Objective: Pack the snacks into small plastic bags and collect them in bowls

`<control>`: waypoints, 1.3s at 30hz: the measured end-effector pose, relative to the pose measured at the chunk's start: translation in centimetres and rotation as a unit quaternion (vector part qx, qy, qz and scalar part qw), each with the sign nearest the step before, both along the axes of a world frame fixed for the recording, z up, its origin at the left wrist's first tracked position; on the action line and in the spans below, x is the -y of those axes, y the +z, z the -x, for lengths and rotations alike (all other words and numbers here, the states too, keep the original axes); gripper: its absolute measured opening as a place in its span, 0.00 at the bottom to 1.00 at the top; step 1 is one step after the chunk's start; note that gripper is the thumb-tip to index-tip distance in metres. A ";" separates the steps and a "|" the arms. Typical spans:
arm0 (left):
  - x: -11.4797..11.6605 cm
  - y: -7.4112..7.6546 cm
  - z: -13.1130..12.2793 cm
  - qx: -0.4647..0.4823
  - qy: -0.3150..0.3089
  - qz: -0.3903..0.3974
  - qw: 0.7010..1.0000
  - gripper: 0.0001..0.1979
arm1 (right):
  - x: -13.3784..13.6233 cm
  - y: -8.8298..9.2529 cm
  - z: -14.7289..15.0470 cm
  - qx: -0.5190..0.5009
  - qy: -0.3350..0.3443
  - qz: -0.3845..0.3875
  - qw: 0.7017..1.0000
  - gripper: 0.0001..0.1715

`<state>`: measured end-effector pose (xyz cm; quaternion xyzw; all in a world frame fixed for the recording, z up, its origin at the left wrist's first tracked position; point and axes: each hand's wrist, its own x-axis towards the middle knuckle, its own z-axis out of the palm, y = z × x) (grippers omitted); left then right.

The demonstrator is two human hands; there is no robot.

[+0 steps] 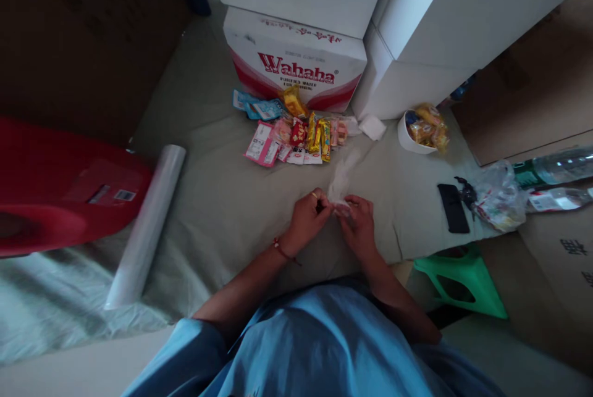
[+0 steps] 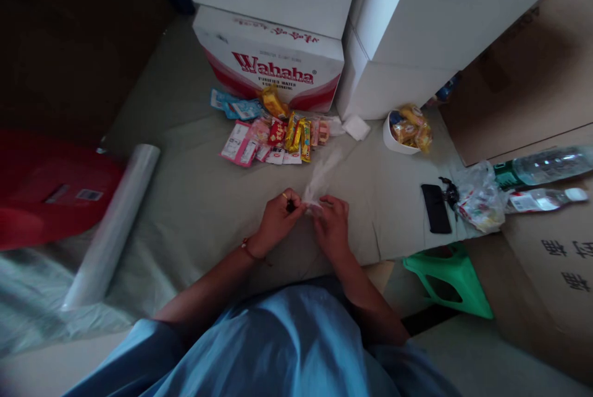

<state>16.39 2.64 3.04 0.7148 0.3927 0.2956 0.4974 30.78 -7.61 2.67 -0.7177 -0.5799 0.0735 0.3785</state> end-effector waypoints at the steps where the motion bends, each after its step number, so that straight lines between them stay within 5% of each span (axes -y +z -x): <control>1: 0.0 0.2 0.1 -0.017 -0.004 -0.017 1.000 0.09 | -0.2 0.3 -0.4 0.011 -0.001 -0.009 1.000 0.12; 7: 0.0 0.1 1.8 -0.158 -0.005 -0.129 0.979 0.06 | -0.8 3.6 -4.4 0.051 0.019 0.019 0.998 0.11; 11: 0.5 -0.5 2.1 -0.207 0.018 -0.146 0.967 0.16 | -1.1 5.9 -5.6 0.037 0.031 0.010 0.999 0.12; 15: 1.9 -0.1 1.5 -0.169 0.068 -0.191 0.965 0.25 | -1.5 7.2 -4.8 0.040 0.081 0.010 0.996 0.14; 18: 3.3 0.8 0.5 -0.078 0.063 -0.240 0.966 0.30 | -1.8 7.7 -3.1 0.067 0.192 0.064 0.977 0.16; 21: 3.7 1.5 -0.4 -0.051 0.036 -0.181 0.981 0.25 | -2.0 8.2 -1.8 0.053 0.281 0.060 0.956 0.18; 23: 3.2 1.4 -0.7 -0.056 0.048 -0.079 0.994 0.14 | -2.0 8.4 -1.9 0.023 0.270 0.014 0.963 0.17; 25: 2.4 1.0 -0.6 -0.027 0.085 0.015 0.996 0.04 | -1.7 7.8 -3.0 -0.017 0.172 -0.035 0.984 0.17; 29: 1.3 -0.2 -0.1 0.099 0.193 0.125 0.968 0.09 | -1.0 3.9 -6.2 -0.158 -0.065 -0.005 0.985 0.23; 34: 1.9 -0.6 -0.6 0.207 0.221 0.170 0.938 0.12 | -1.2 -0.5 -5.8 -0.308 -0.063 0.122 0.941 0.40; 39: 3.2 -0.1 -0.5 0.189 0.162 0.152 0.956 0.12 | -3.0 -0.3 -3.4 -0.425 -0.027 0.127 0.896 0.34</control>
